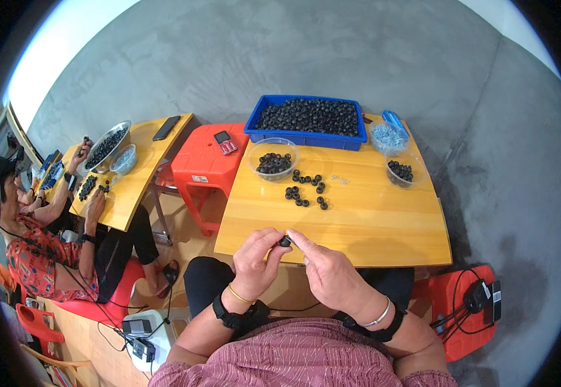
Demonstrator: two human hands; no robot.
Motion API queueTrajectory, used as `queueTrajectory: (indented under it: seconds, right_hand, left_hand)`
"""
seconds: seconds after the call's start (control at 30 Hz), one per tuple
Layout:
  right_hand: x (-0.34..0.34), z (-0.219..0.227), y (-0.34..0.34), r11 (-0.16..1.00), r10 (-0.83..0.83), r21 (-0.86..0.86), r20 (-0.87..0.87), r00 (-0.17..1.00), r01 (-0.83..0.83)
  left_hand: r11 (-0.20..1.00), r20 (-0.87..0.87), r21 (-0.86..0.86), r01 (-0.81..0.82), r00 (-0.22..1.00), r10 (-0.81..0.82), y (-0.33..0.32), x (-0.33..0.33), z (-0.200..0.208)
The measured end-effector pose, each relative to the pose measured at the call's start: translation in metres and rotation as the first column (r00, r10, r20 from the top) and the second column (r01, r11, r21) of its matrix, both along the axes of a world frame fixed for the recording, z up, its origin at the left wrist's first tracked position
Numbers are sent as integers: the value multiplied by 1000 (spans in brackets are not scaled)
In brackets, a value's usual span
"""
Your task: Manually assembling small black plastic or rubber components.
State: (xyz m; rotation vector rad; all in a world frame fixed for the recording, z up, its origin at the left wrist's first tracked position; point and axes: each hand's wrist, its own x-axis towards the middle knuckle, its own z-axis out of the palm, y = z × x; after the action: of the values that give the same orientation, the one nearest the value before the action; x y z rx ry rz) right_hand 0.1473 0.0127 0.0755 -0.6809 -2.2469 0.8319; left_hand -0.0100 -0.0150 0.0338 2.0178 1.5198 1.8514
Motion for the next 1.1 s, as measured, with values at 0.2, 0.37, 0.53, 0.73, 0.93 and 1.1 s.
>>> queueTrajectory:
  seconds: [0.2,0.37,0.53,0.73,0.93,1.1]
  right_hand:
    - [-1,0,-1,999,-17,-45,34,999,18]
    - [-3,-8,1,995,-26,95,4,1000,26]
    - [-1,-5,2,996,-37,87,83,996,30]
    - [-2,-6,0,993,-64,104,66,996,57]
    - [-2,0,3,984,-75,172,186,980,42]
    - [-1,1,1,985,-141,136,243,960,111]
  left_hand:
    - [997,-79,79,-10,997,17,1,0,-4]
    - [991,-110,128,-46,992,61,1,3,-7]
    - [999,-11,28,-24,1000,24,2,7,-16]
    - [977,329,-167,131,942,-70,0,15,-15]
    - [942,594,-172,287,794,-133,6,15,-26]
    - [882,809,-162,442,571,-138,6,12,-24]
